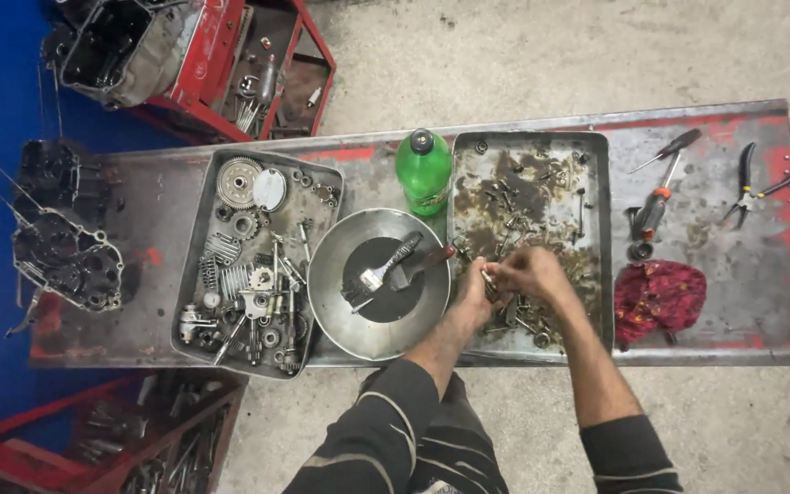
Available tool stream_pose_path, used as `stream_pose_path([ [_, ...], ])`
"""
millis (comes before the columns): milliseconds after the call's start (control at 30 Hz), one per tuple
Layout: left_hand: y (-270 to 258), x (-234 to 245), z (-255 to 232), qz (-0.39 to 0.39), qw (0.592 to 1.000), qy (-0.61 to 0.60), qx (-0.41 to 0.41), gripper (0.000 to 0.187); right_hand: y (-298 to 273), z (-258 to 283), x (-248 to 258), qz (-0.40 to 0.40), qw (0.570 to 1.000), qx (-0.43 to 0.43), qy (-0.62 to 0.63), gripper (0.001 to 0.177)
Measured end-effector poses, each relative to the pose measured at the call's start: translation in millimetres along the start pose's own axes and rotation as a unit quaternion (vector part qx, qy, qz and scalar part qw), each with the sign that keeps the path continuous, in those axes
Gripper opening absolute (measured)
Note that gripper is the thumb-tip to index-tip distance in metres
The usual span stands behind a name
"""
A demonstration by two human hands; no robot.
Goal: The person cleans various small mechanical parts by hand in a metal bowl. They pour liquid from a green bottle into the bowl, scrub the parts, and place them into a tray on the workbench.
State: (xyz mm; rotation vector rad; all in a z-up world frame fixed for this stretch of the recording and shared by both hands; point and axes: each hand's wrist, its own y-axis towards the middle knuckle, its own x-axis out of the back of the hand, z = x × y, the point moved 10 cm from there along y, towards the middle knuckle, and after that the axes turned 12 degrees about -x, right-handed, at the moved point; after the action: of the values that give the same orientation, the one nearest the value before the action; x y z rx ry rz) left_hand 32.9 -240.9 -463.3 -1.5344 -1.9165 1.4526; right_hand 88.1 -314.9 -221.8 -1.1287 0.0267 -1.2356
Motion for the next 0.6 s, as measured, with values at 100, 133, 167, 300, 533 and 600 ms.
stream_pose_path([
  [100,54.1,9.9,33.7,0.021,0.999,-0.032,-0.003,0.032,91.9,-41.1,1.4,-0.175,0.983,-0.002,-0.049,0.020],
  [133,53.9,10.4,31.5,0.019,0.999,-0.033,-0.007,0.032,112.1,-37.0,2.9,-0.173,0.984,0.002,-0.049,0.020],
  [167,53.8,9.2,29.4,0.021,0.998,-0.050,-0.009,0.031,130.9,-35.9,11.2,-0.209,0.976,-0.016,-0.062,0.019],
  [300,39.5,8.3,12.8,0.018,0.998,-0.055,-0.022,0.035,185.7,-34.4,10.2,-0.247,0.957,-0.051,-0.147,0.019],
  [533,35.8,-1.6,-20.4,-0.020,0.996,0.010,-0.084,0.037,140.2,-45.8,-5.3,-0.207,0.965,-0.050,-0.154,0.018],
  [600,55.2,6.7,-10.4,-0.050,0.992,0.041,-0.107,0.038,123.9,-55.7,-16.9,-0.195,0.966,-0.042,-0.163,0.025],
])
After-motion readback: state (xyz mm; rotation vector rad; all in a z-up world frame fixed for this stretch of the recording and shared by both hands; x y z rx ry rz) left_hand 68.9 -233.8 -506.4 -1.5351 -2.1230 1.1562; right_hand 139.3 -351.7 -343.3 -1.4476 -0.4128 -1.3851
